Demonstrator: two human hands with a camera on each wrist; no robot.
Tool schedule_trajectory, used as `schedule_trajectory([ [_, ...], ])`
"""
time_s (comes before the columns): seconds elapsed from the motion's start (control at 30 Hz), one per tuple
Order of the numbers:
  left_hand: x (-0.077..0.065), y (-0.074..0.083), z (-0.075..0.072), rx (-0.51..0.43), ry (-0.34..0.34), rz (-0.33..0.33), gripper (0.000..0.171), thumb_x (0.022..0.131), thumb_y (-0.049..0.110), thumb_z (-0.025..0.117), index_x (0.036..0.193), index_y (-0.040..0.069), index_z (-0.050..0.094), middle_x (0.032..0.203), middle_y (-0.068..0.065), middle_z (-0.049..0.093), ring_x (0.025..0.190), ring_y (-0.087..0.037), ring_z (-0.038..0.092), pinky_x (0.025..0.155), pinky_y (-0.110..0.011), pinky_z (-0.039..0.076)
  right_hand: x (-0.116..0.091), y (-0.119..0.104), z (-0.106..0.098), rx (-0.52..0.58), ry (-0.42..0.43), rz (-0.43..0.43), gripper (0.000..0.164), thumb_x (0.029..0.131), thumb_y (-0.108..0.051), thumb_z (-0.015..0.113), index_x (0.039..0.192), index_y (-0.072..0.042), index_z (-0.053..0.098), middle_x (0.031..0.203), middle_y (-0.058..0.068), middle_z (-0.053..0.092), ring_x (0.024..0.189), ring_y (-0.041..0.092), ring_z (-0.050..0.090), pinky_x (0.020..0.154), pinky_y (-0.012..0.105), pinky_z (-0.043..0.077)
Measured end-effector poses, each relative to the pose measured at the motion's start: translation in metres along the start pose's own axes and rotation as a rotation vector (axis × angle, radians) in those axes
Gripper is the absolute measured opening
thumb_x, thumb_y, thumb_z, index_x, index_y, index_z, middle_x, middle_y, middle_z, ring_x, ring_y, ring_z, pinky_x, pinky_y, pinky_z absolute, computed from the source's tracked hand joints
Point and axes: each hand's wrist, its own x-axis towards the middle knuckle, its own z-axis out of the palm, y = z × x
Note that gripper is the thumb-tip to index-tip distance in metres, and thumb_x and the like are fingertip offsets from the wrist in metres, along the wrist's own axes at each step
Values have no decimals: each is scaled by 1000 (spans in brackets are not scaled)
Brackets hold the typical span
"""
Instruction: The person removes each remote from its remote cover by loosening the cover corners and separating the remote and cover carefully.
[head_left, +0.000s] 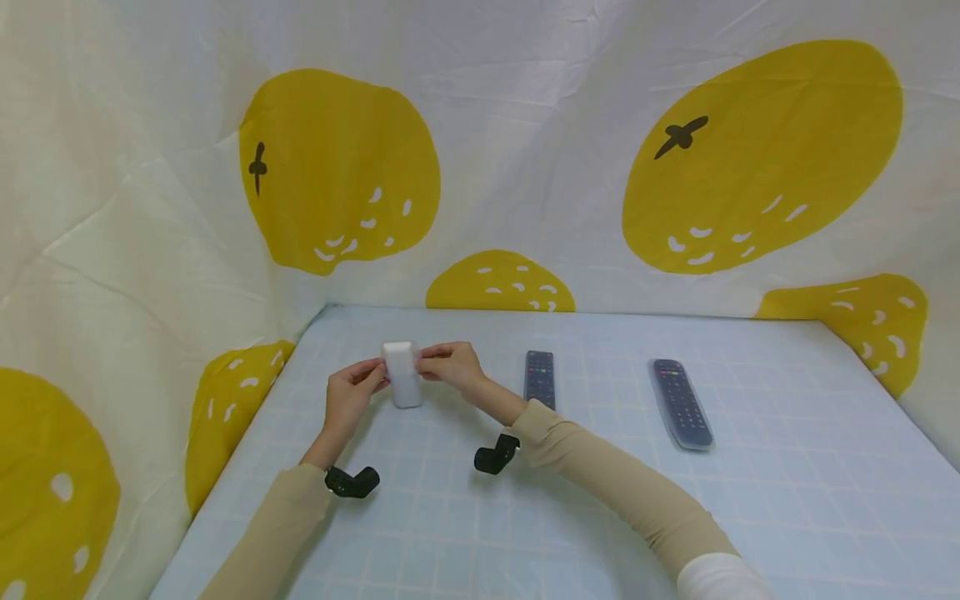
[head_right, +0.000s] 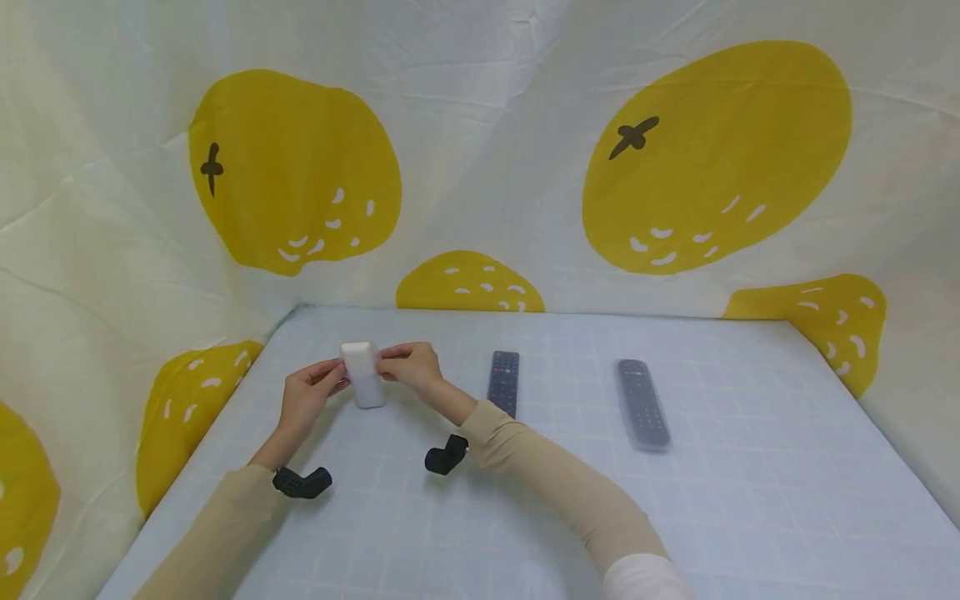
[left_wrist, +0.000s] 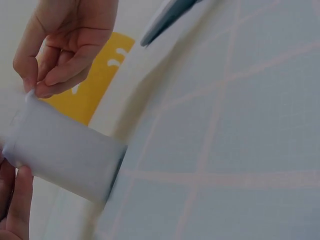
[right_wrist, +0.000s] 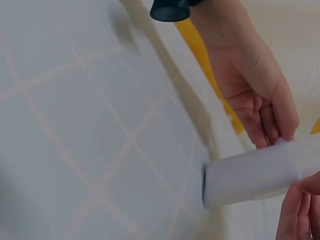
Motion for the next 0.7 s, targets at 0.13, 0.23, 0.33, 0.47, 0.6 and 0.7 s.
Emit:
schedule_trajectory([
  [0.13, 0, 2, 0, 20, 2, -19, 27, 92, 5, 61, 112, -13, 63, 109, -24, 68, 70, 3, 64, 70, -17, 57, 0, 0, 1, 29, 12, 56, 27, 82, -8, 73, 106, 4, 70, 105, 18, 71, 69, 10, 65, 78, 31, 58],
  [0.23, 1, 3, 0, 31, 4, -37, 28, 93, 6, 60, 113, -13, 63, 114, -27, 66, 71, 5, 64, 71, -16, 56, 1, 1, 1, 52, 19, 85, 27, 82, -8, 73, 106, 4, 70, 103, 17, 72, 68, 9, 65, 74, 27, 59],
  [0.33, 1, 3, 1, 32, 17, -49, 29, 92, 7, 61, 113, -13, 63, 115, -29, 65, 71, 5, 64, 71, -16, 56, 3, 2, 1, 62, 21, 89, 27, 82, -7, 73, 106, 4, 70, 100, 16, 73, 67, 8, 65, 71, 25, 59],
  [0.47, -1, 4, 2, 40, 40, -38, 28, 91, 6, 63, 112, -13, 64, 115, -30, 64, 71, 6, 64, 70, -16, 56, 3, 2, 1, 66, 13, 97, 27, 82, -7, 73, 106, 5, 70, 98, 16, 73, 65, 8, 65, 70, 25, 59],
  [0.6, -5, 4, 2, 75, 53, -16, 27, 90, 7, 64, 110, -11, 66, 112, -29, 66, 71, 6, 63, 69, -15, 55, 3, 3, 0, 69, -10, 112, 28, 82, -7, 72, 107, 5, 70, 99, 17, 73, 65, 8, 64, 72, 25, 59],
  [0.7, -6, 2, 3, 108, 63, 7, 27, 89, 9, 65, 109, -9, 67, 110, -28, 67, 70, 7, 63, 67, -14, 55, 4, 4, -1, 76, -25, 127, 29, 82, -8, 72, 107, 5, 69, 96, 15, 73, 64, 7, 64, 73, 25, 59],
])
